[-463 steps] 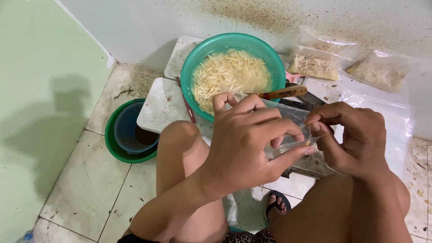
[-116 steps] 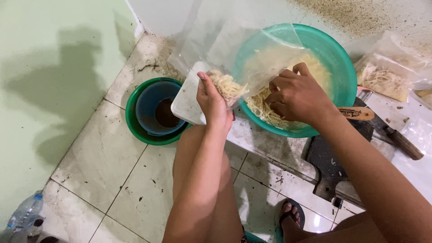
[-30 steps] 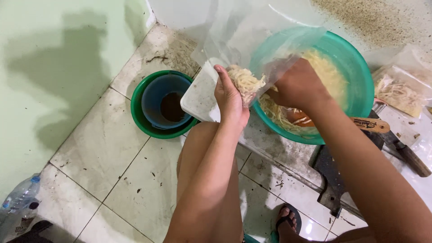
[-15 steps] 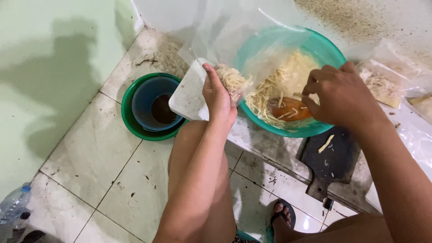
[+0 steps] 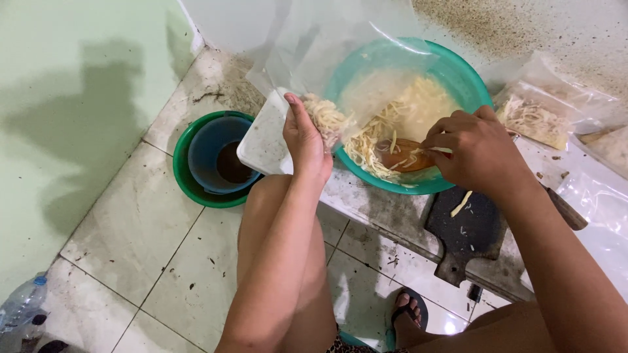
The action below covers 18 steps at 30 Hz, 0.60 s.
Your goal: Scraping a cutting board with a knife and then scooping shredded food from a bowl into plastic bags using a wooden spoon.
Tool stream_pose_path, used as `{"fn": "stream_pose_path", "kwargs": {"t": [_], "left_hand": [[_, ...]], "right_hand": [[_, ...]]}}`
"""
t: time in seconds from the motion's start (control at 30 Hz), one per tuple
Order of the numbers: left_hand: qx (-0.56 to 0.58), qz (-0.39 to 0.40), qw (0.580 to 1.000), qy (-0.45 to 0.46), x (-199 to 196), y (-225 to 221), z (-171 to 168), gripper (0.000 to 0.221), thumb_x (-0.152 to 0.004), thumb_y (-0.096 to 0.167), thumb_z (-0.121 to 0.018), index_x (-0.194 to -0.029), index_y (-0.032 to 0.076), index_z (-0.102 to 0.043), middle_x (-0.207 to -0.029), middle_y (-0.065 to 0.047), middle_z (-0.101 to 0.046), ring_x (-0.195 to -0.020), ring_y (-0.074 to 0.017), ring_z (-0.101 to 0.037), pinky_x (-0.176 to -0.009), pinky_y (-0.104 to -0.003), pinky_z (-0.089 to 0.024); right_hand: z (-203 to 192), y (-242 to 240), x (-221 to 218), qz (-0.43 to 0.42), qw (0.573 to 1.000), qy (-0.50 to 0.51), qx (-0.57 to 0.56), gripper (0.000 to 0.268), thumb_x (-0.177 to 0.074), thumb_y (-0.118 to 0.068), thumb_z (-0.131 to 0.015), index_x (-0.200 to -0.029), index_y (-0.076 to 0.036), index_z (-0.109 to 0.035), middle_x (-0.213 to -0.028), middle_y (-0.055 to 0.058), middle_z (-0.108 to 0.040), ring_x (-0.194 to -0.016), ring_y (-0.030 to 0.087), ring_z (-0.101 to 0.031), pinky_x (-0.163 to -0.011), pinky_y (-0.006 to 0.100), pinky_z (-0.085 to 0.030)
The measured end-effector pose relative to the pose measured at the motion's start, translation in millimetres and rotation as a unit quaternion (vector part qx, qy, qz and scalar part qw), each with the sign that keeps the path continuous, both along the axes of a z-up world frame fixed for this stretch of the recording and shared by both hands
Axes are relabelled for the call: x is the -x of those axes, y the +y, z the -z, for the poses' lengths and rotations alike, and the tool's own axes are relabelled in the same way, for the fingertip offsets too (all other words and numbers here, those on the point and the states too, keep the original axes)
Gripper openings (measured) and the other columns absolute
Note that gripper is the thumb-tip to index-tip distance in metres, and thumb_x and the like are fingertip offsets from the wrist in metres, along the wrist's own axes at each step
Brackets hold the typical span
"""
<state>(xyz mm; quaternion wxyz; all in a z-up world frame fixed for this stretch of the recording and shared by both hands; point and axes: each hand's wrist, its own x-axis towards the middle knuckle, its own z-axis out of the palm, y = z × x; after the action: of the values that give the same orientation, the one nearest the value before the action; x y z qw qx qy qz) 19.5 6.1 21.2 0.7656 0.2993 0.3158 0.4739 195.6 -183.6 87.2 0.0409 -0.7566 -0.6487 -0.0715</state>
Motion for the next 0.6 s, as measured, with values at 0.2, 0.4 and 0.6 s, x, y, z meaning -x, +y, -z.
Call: {"fn": "stream_pose_path", "kwargs": {"t": [0.2,0.4,0.6], "left_hand": [[0.016,0.002,1.000,0.001,-0.6,0.6,-4.2,0.055,-0.095,0.060,-0.050,-0.097,0.005,-0.057,-0.078,-0.001,-0.059,-0.062,-0.0085,-0.058,-0.051,-0.027,-0.049],[-0.002,0.002,1.000,-0.008,-0.3,1.0,-2.6,0.055,-0.097,0.058,-0.049,-0.098,0.003,-0.058,-0.081,-0.001,-0.059,-0.065,-0.0074,-0.060,-0.054,-0.026,-0.050],[0.005,-0.009,1.000,-0.025,-2.6,1.1,1.3,0.054,-0.098,0.055,-0.052,-0.099,0.003,-0.061,-0.087,-0.003,-0.063,-0.075,-0.0085,-0.060,-0.064,-0.025,-0.050]], "right_hand": [[-2.2,4.0,1.7,0.031,0.999,-0.002,0.039,0.011,-0.088,-0.025,-0.072,-0.090,-0.017,-0.080,-0.073,0.005,-0.072,-0.061,0.023,-0.060,-0.089,0.035,-0.040],[-5.7,12.8,-0.2,0.038,0.997,0.048,0.054,0.015,-0.081,-0.023,-0.072,-0.093,-0.017,-0.079,-0.108,-0.003,-0.078,-0.093,0.023,-0.069,-0.093,0.042,-0.038],[-20.6,28.1,-1.2,0.031,0.943,0.331,0.015,0.009,-0.072,-0.003,-0.075,-0.081,-0.005,-0.079,-0.102,0.004,-0.071,-0.085,0.022,-0.062,-0.077,0.034,-0.049]]}}
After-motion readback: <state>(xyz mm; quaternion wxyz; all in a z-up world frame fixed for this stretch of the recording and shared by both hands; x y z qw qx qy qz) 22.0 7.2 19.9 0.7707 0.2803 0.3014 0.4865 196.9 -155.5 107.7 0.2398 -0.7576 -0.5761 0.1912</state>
